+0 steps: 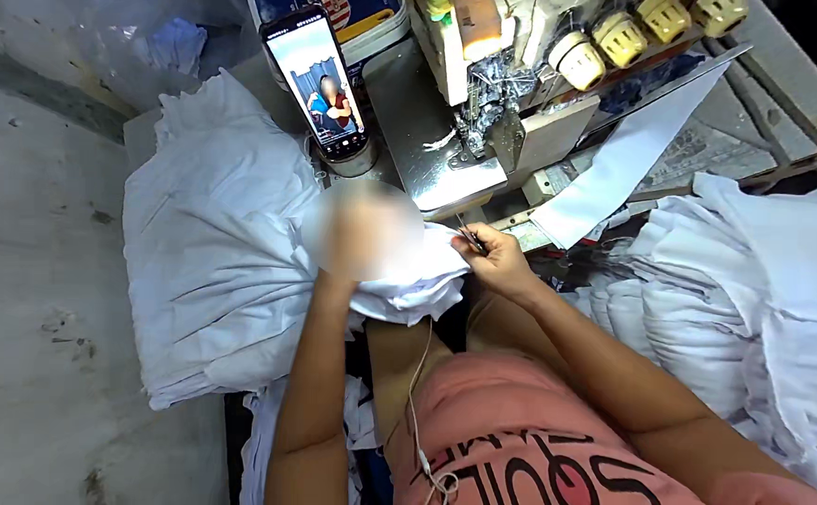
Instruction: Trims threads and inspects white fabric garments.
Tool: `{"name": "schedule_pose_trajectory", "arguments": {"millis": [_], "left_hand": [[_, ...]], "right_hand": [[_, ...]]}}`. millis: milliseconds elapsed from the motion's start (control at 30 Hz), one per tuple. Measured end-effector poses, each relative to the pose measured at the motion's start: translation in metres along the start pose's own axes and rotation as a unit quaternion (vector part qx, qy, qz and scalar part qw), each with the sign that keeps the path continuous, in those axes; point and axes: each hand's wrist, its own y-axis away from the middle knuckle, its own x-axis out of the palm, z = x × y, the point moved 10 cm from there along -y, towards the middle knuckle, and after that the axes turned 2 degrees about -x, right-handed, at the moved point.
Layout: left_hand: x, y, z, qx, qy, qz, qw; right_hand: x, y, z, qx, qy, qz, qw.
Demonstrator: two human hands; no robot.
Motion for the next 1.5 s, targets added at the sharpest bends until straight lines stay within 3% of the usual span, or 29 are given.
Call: {"name": "schedule_pose_trajectory", "arguments": {"millis": [100,233,667,1500], "left_hand": [[0.031,0.009,0.027,-0.045,0.018,-0.029,0.998],[0.03,0.014,0.031,-0.04,0.043,-0.074,0.996],[0.033,0.008,0.045,-0.07,0.103,-0.061,0.99],[0.033,0.01,0.044,-0.084,0.105,-0.049,0.99]], "right_hand": [[0.003,-0.001,-0.002,-0.014,0.028,0.003,1.0],[0.004,0.0,0.0,-0.03,0.049,0.011,0.998],[0.005,0.0,0.002,-0.051,0.069,-0.001,0.996],[0.005,0.0,-0.005,-0.03,0.038,0.008,0.999]]}}
